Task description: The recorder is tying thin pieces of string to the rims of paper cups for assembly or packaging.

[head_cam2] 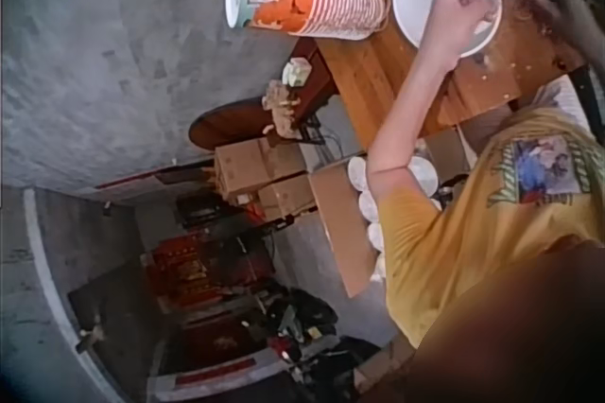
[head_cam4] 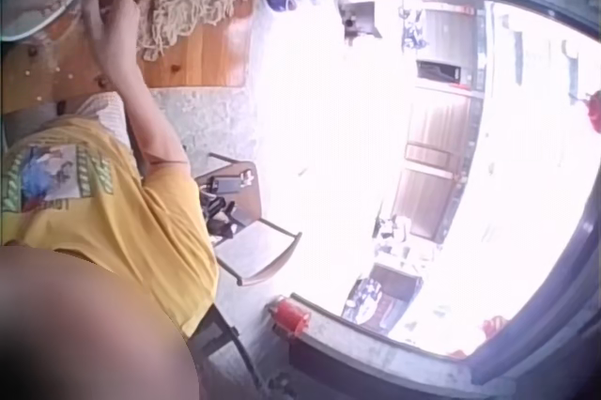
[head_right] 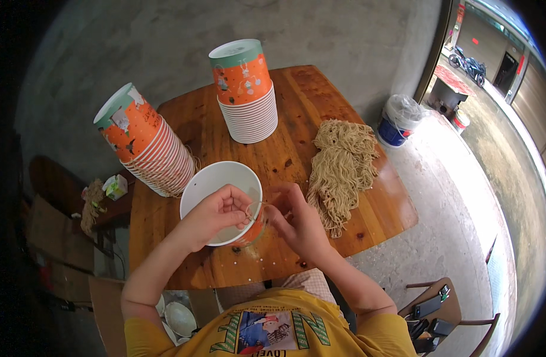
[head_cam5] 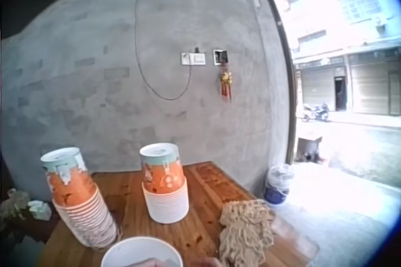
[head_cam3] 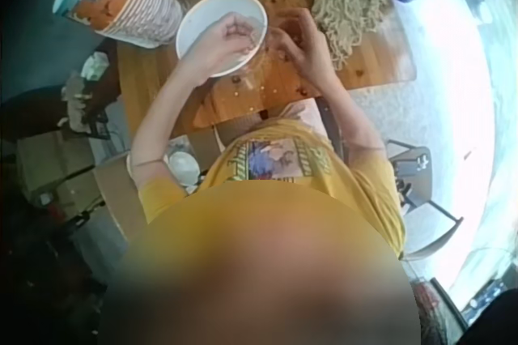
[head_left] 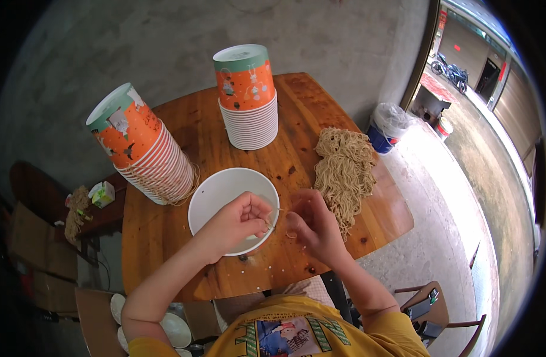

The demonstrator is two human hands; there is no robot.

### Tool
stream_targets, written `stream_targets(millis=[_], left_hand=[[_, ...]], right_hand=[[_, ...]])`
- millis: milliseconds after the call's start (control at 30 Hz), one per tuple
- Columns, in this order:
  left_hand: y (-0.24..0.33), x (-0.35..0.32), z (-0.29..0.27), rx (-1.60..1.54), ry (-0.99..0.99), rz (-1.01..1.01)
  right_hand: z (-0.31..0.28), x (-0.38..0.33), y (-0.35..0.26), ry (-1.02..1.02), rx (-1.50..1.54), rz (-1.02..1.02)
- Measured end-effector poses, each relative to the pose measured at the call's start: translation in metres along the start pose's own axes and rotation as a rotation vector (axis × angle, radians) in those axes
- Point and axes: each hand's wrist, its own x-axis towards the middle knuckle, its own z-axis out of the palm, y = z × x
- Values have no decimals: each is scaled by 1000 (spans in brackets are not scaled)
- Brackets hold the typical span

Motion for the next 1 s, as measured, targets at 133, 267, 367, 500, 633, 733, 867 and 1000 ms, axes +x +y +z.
stream_targets(millis=[133,267,367,500,633,733,867,1000], left_hand=[[2,-9,15,276,93,172],[13,-13,24,429,128,214],[10,-12,22,431,112,221],[2,-9,15,477,48,338],[4,-8,14,478,38,302],[5,-9,15,530,63,265],[4,-11,20,722,153,360],[0,-13,24,880,252,452]], right_hand=[[1,-1,-10,-7,-241,-237],[6,1,-2,11,-379,-306],[6,2,-2,13,-381,-301],[9,2,-2,29,-325,-285],[11,0,2,34,-317,-267],[13,-2,5,57,-362,-339],[18,-2,13,135,-452,-548],[21,-2,18,173,-488,-632]])
